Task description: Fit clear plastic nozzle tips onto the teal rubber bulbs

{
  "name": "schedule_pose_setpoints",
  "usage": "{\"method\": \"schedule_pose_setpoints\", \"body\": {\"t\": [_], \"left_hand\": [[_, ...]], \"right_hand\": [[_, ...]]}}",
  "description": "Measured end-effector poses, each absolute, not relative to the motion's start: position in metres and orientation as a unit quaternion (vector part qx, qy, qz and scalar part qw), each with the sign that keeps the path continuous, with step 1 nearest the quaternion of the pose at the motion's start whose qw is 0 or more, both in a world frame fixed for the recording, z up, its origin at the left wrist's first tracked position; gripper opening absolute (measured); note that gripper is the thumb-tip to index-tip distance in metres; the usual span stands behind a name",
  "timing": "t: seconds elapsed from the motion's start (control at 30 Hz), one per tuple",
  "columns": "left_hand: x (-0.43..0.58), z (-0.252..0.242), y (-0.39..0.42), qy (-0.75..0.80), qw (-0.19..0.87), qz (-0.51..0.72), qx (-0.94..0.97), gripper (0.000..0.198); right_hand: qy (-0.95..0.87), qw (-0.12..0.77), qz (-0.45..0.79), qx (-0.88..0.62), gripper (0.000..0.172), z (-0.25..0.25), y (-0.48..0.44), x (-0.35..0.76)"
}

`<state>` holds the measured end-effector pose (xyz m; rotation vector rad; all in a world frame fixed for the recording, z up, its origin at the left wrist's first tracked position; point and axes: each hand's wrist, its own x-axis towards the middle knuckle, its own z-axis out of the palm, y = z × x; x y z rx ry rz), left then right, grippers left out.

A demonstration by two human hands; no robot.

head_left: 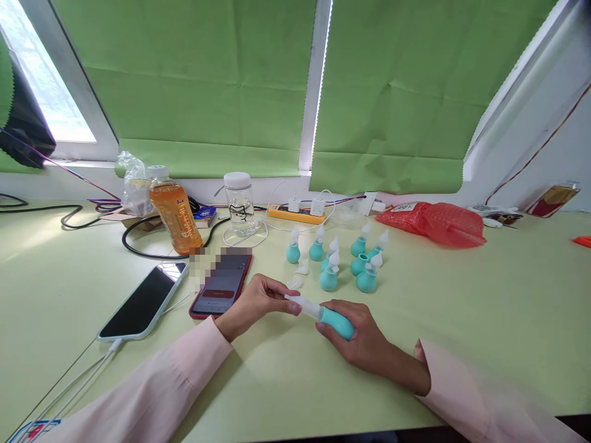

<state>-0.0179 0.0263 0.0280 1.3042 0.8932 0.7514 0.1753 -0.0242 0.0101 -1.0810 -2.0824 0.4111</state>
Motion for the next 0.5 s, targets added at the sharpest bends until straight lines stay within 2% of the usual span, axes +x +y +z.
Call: {"method": "schedule_pose_setpoints", "body": {"t": [0.4, 0.5], "left_hand": [[-0.0105, 0.0239, 0.0180, 0.351, 0.700, 0.360, 0.507, 0.018], [-0.0103, 0.0236, 0.0170, 0.349, 0.696, 0.357, 0.516, 0.017]], "right_hand": [[-0.838, 0.366, 0.033, -0.403, 0.014, 0.0018, -0.0262, 0.1748], [-0.839, 0.365, 0.055, -0.399, 0.013, 0.0035, -0.0264, 0.1751]]}}
